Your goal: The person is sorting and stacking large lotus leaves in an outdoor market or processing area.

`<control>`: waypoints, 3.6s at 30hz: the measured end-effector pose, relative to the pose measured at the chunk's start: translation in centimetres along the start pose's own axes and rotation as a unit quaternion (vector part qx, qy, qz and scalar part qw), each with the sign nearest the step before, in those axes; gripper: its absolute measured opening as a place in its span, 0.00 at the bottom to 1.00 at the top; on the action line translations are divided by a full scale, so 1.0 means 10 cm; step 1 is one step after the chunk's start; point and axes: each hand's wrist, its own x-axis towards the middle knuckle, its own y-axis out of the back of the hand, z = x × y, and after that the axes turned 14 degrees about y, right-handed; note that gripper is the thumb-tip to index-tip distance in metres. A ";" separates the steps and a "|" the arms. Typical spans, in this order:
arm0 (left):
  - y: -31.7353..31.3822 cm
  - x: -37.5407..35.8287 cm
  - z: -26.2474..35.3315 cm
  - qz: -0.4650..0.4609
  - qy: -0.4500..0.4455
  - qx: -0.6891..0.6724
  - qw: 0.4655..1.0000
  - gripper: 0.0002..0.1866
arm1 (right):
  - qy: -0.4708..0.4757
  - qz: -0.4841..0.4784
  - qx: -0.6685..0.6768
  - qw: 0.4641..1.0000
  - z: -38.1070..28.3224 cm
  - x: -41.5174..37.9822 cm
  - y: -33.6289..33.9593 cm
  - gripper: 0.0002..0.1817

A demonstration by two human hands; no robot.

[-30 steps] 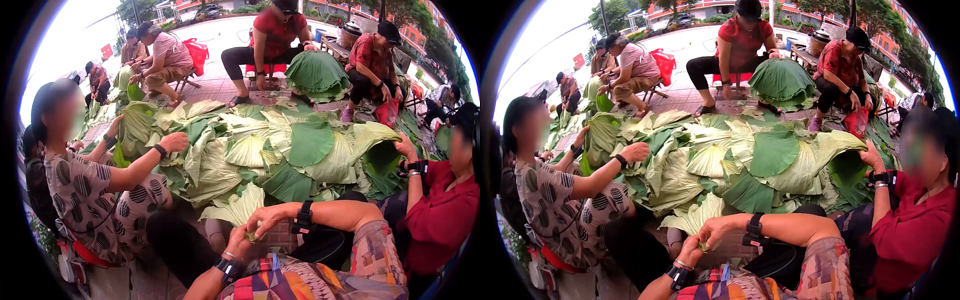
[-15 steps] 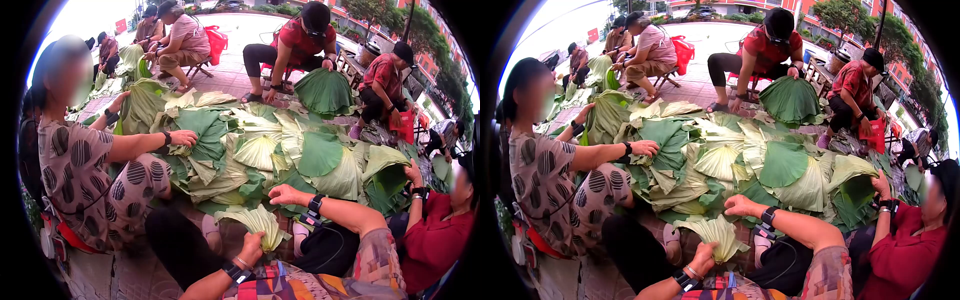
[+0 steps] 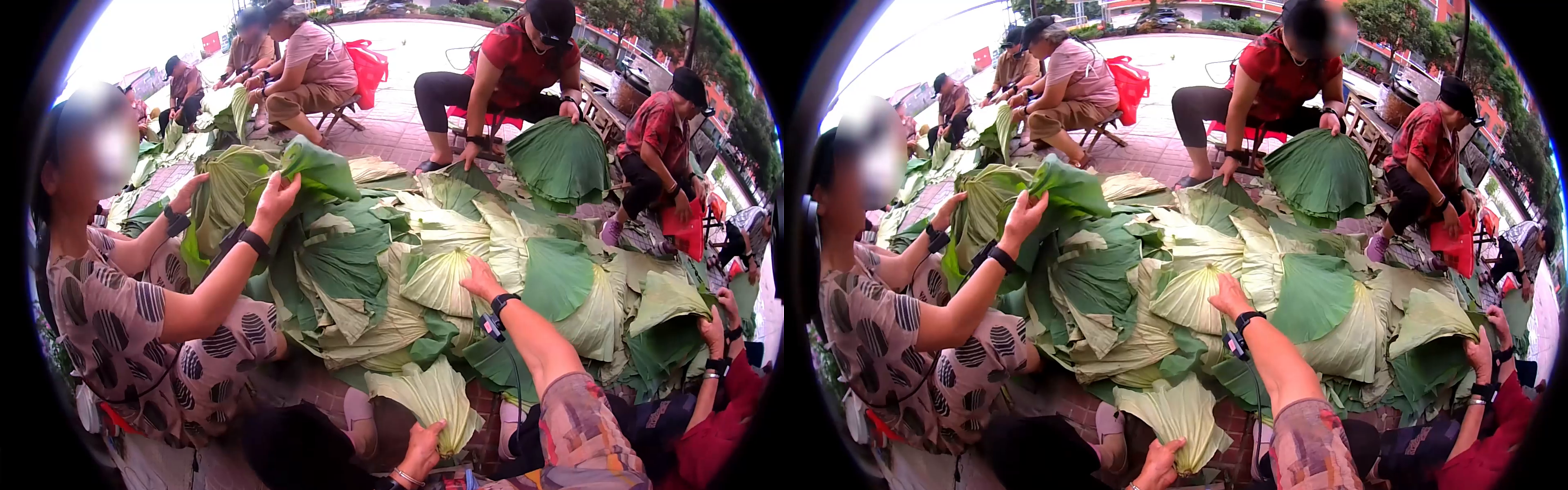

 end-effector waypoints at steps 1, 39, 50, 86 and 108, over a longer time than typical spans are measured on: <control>0.01 0.02 -0.01 0.002 0.004 -0.002 1.000 0.18 | -0.032 -0.031 -0.001 0.999 0.03 0.07 -0.02 0.42; -0.02 -0.04 0.02 0.006 -0.067 -0.015 0.998 0.14 | 0.254 0.254 -0.157 0.920 -1.10 -1.66 2.60 0.09; -0.10 -0.09 0.04 0.017 -0.116 -0.024 0.993 0.16 | 0.242 0.301 -0.076 0.919 -1.28 -1.71 2.54 0.23; -0.14 -0.20 0.14 -0.105 -0.091 -0.055 0.989 0.14 | 0.324 -0.171 0.226 0.903 -1.80 -2.33 0.65 0.20; -0.21 -0.29 0.23 -0.240 -0.041 -0.194 0.950 0.34 | 0.394 -0.154 0.216 0.880 -1.84 -2.51 0.53 0.22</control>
